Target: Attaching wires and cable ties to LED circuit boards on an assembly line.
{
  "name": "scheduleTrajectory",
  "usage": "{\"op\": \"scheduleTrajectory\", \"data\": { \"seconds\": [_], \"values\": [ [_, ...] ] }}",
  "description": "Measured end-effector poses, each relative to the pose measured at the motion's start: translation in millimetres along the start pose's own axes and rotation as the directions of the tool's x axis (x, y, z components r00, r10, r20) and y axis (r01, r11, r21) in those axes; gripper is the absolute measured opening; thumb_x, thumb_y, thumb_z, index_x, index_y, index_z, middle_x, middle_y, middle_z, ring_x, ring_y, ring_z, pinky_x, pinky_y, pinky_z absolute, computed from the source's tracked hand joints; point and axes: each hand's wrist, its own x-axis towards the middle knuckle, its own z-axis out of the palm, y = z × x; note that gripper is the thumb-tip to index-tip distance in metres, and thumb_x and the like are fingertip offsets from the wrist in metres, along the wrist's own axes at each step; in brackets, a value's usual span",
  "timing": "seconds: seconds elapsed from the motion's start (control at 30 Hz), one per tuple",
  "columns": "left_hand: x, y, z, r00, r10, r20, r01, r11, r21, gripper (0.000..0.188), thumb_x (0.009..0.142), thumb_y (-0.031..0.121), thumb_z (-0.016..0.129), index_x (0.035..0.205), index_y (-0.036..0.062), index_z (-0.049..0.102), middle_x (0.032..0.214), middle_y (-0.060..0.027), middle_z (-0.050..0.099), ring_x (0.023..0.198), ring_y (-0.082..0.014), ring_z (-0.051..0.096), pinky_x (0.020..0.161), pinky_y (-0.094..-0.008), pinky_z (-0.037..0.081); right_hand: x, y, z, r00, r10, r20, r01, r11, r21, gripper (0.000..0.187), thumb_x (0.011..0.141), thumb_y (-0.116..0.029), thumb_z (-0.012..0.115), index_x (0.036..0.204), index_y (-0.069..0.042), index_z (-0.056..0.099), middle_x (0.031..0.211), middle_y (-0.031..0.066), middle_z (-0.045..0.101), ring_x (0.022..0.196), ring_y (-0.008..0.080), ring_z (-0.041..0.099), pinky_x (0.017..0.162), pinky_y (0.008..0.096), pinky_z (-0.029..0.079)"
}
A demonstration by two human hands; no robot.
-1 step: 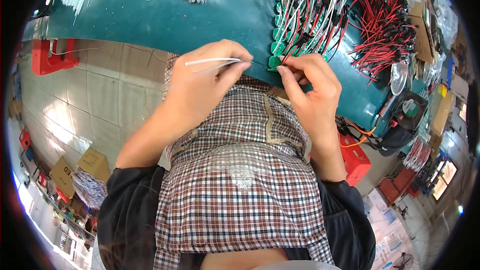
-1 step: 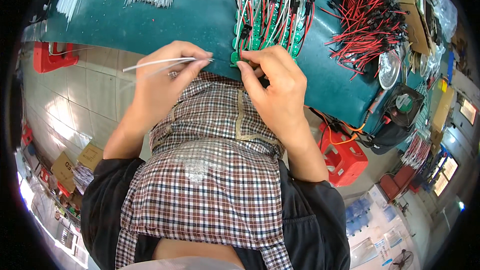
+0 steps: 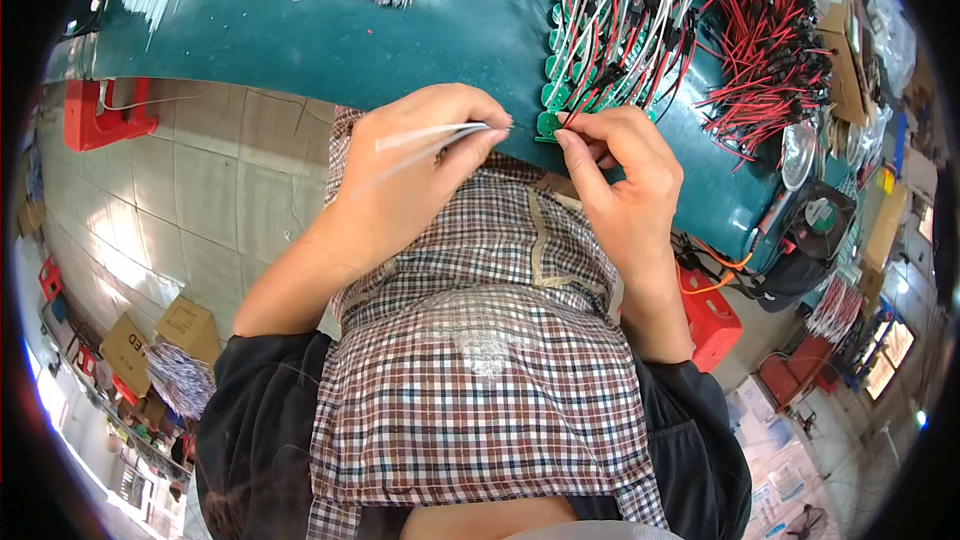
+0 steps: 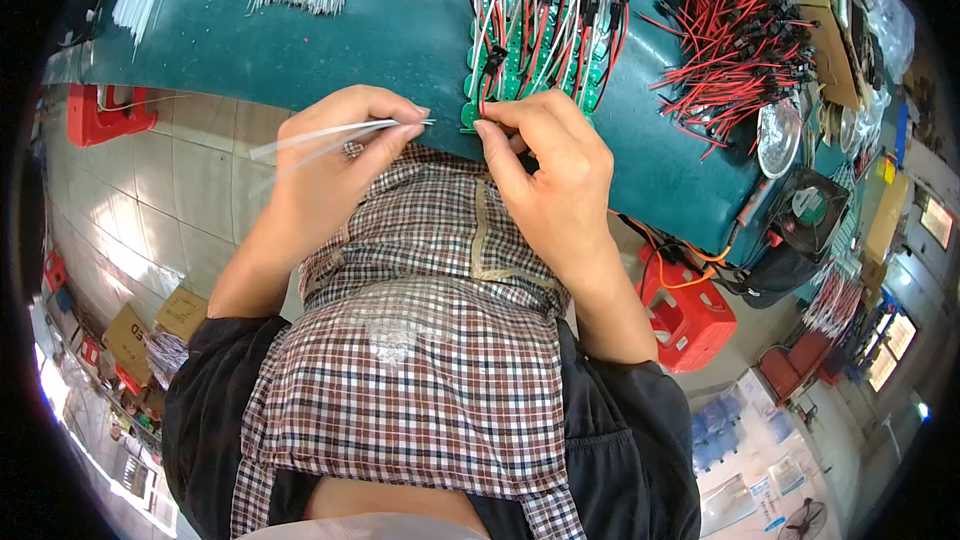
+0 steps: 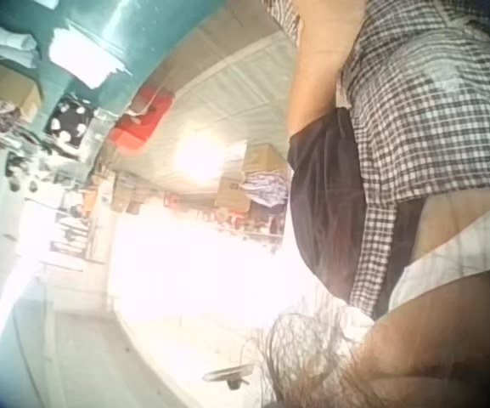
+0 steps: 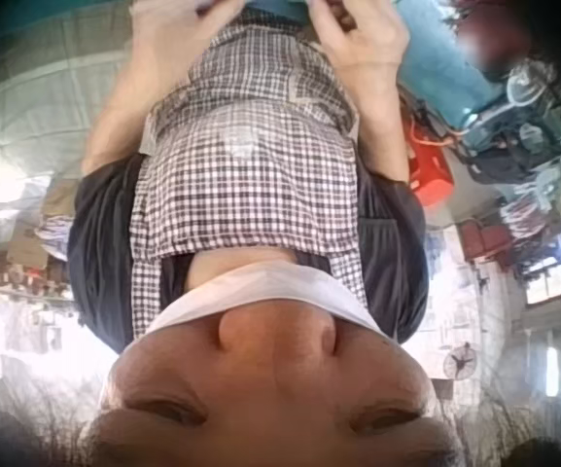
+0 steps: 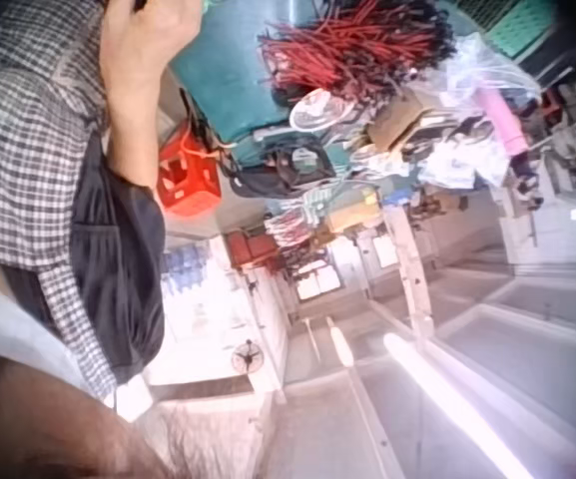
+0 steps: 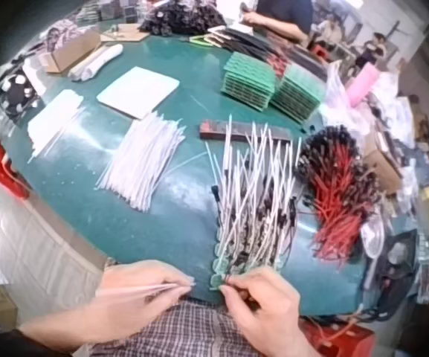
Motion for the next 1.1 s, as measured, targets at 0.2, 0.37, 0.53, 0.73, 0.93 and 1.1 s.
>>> {"op": "scheduleTrajectory", "data": {
  "seconds": [0.2, 0.37, 0.53, 0.73, 0.93, 1.1],
  "values": [
    [3, -5, 17, 0.989, 0.130, -0.075, -0.131, 0.991, -0.002, 0.009, 0.085, 0.007, 0.073, 0.092, 0.0051, 0.068, 0.086, -0.0073, 0.068, 0.071, -0.0216, 0.066, 0.061, -0.0311, 0.052, 2, 4, 3, 0.998, -0.059, -0.014, 0.059, 0.998, -0.025, 0.014, 0.080, 0.001, 0.076, 0.093, -0.002, 0.071, 0.081, 0.0074, 0.065, 0.065, 0.0168, 0.063, 0.055, 0.0290, 0.049],
    [4, -8, 22, 0.980, 0.162, -0.112, -0.160, 0.987, 0.029, 0.010, 0.083, 0.008, 0.074, 0.091, 0.0059, 0.068, 0.086, -0.0070, 0.068, 0.071, -0.0234, 0.067, 0.061, -0.0318, 0.052, 1, 5, 3, 1.000, -0.010, -0.009, 0.010, 1.000, -0.020, 0.017, 0.078, 0.001, 0.077, 0.093, -0.003, 0.071, 0.079, 0.0068, 0.064, 0.063, 0.0164, 0.062, 0.054, 0.0280, 0.049],
    [6, -8, 24, 0.984, 0.148, -0.102, -0.146, 0.989, 0.029, 0.010, 0.083, 0.008, 0.074, 0.090, 0.0068, 0.067, 0.087, -0.0065, 0.069, 0.071, -0.0232, 0.067, 0.061, -0.0319, 0.052, 2, 7, 6, 0.995, -0.089, -0.049, 0.087, 0.996, -0.023, 0.016, 0.077, 0.002, 0.077, 0.091, -0.003, 0.071, 0.078, 0.0066, 0.064, 0.063, 0.0159, 0.062, 0.054, 0.0272, 0.050],
    [7, -7, 25, 0.978, 0.180, -0.107, -0.174, 0.983, 0.062, 0.011, 0.081, 0.006, 0.075, 0.089, 0.0070, 0.067, 0.086, -0.0059, 0.069, 0.071, -0.0229, 0.067, 0.061, -0.0317, 0.053, 1, 6, 5, 0.996, -0.074, -0.042, 0.072, 0.997, -0.036, 0.014, 0.079, 0.002, 0.076, 0.091, -0.002, 0.071, 0.080, 0.0069, 0.064, 0.062, 0.0155, 0.063, 0.054, 0.0269, 0.050],
    [8, -6, 26, 0.961, 0.253, -0.112, -0.244, 0.965, 0.093, 0.013, 0.078, 0.003, 0.075, 0.088, 0.0075, 0.067, 0.085, -0.0050, 0.069, 0.072, -0.0224, 0.068, 0.061, -0.0314, 0.053, -1, 5, 1, 0.998, -0.030, -0.059, 0.031, 0.999, 0.020, 0.008, 0.087, -0.001, 0.071, 0.095, -0.001, 0.070, 0.080, 0.0070, 0.064, 0.062, 0.0131, 0.061, 0.054, 0.0249, 0.049],
    [8, -5, 26, 0.965, 0.243, -0.103, -0.233, 0.967, 0.103, 0.013, 0.078, 0.003, 0.075, 0.086, 0.0075, 0.066, 0.084, -0.0050, 0.068, 0.072, -0.0221, 0.068, 0.062, -0.0312, 0.053, -5, 8, -1, 0.996, 0.006, -0.084, 0.002, 0.996, 0.094, 0.006, 0.090, -0.002, 0.068, 0.096, 0.000, 0.070, 0.080, 0.0070, 0.064, 0.064, 0.0123, 0.061, 0.055, 0.0241, 0.049]
  ]
}}
